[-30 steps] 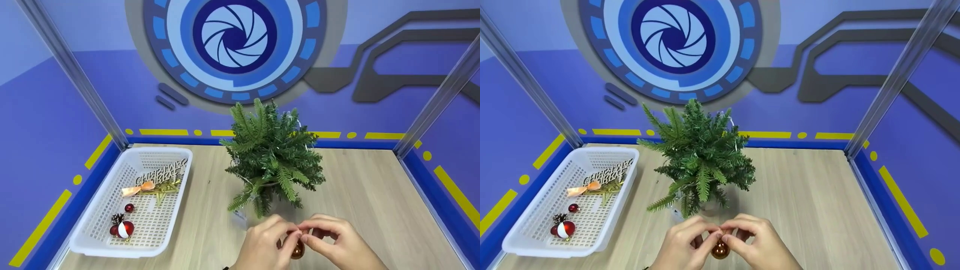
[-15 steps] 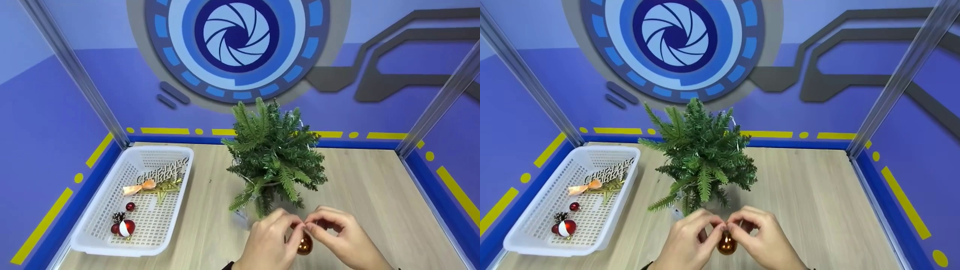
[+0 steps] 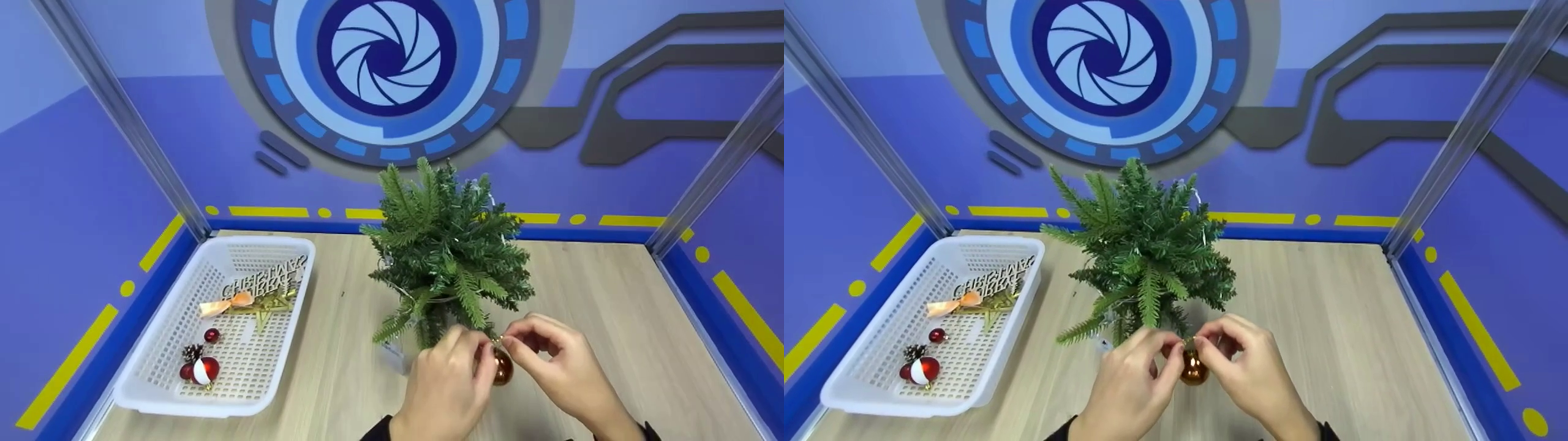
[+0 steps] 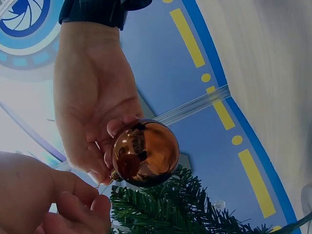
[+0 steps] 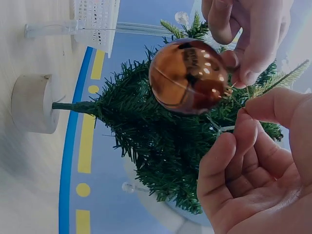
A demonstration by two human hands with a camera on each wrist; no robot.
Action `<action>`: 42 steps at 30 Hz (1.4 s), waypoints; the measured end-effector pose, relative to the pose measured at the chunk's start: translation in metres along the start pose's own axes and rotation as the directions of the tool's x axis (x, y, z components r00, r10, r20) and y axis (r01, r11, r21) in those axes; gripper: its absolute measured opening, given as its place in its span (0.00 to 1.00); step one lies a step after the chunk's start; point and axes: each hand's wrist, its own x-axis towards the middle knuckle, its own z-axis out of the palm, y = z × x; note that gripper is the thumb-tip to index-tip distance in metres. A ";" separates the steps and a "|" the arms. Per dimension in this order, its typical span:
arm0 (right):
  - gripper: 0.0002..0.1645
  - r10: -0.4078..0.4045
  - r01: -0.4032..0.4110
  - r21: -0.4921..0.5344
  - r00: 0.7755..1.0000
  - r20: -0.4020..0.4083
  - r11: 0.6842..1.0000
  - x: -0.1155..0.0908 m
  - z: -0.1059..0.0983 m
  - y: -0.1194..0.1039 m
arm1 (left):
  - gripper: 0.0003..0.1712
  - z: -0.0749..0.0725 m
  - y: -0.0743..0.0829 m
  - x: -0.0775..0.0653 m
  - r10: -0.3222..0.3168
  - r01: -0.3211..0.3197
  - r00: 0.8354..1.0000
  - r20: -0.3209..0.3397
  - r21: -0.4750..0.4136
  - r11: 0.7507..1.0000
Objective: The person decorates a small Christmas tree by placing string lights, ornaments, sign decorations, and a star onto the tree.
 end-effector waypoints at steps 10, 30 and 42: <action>0.04 0.012 -0.013 0.012 1.000 0.015 1.000 0.009 0.002 0.007 | 0.05 0.006 -0.006 0.001 0.012 -0.008 0.998 -0.055 0.076 0.997; 0.03 0.185 -0.187 0.019 0.981 0.059 0.982 0.024 0.000 0.001 | 0.05 0.012 -0.005 0.003 0.031 -0.014 0.997 -0.077 0.211 0.977; 0.02 0.141 -0.141 0.045 0.990 0.001 0.989 0.027 0.001 -0.002 | 0.04 0.012 -0.005 0.004 0.046 -0.020 0.991 -0.126 0.201 0.979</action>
